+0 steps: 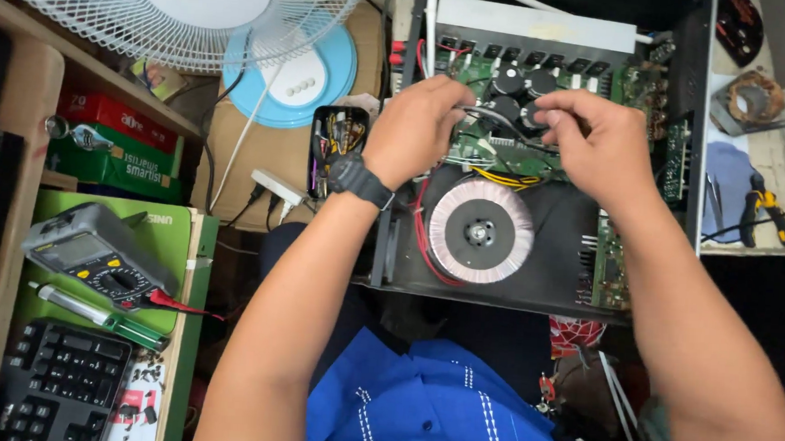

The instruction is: Adjusting and connecting internal wiring and components inside an open electronic amplifier on a repair bench.

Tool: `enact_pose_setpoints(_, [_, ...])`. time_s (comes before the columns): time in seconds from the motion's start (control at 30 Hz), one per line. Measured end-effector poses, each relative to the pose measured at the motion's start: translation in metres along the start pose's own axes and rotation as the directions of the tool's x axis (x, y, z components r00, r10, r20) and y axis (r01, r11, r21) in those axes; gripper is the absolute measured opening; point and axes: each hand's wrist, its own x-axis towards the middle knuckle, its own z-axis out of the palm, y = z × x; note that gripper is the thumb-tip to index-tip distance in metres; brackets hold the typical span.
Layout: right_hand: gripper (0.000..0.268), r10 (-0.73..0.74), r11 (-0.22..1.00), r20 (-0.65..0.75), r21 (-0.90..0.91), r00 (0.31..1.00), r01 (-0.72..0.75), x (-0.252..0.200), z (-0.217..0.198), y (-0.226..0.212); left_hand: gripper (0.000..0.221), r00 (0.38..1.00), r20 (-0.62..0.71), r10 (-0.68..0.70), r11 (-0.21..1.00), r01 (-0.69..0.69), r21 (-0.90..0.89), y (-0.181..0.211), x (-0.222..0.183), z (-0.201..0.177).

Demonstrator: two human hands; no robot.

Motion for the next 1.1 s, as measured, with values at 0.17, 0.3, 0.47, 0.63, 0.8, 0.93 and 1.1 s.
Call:
enact_pose_setpoints(0.17, [0.025,0.023,0.998,-0.039,0.067,0.999,-0.020,0.001,-0.003,0.004,0.013,0.999,0.042,-0.018,1.000,0.018,0.010,0.005,0.000,-0.003])
enact_pose_setpoints(0.3, [0.026,-0.025,0.998,0.063,-0.058,0.998,0.029,0.004,-0.021,-0.018,0.016,0.989,0.133,-0.063,0.998,0.064,-0.009,0.030,0.010,-0.019])
enact_pose_setpoints(0.47, [0.023,-0.123,0.989,0.107,-0.068,0.987,0.131,0.003,-0.021,-0.010,0.021,0.994,0.105,-0.023,1.000,0.025,-0.015,0.028,0.009,-0.017])
enact_pose_setpoints(0.63, [0.031,-0.064,0.982,0.244,-0.159,0.968,0.105,0.004,-0.006,-0.009,0.016,0.996,0.079,-0.045,0.999,0.046,-0.010,0.025,0.006,-0.014])
enact_pose_setpoints(0.8, [0.036,-0.025,0.989,0.301,-0.133,0.953,0.068,0.005,-0.005,-0.013,0.014,0.996,0.093,-0.014,0.999,0.018,-0.050,0.026,0.005,-0.016])
enact_pose_setpoints(0.93, [0.034,-0.039,0.994,0.226,-0.093,0.973,0.062,0.006,-0.012,-0.006,0.010,0.993,0.089,-0.083,0.989,0.093,-0.117,0.035,0.005,-0.023])
enact_pose_setpoints(1.1, [0.031,-0.180,0.976,0.137,-0.101,0.974,0.195,0.005,-0.004,-0.002,0.017,0.996,0.087,-0.030,0.980,0.047,-0.193,0.030,0.005,-0.023])
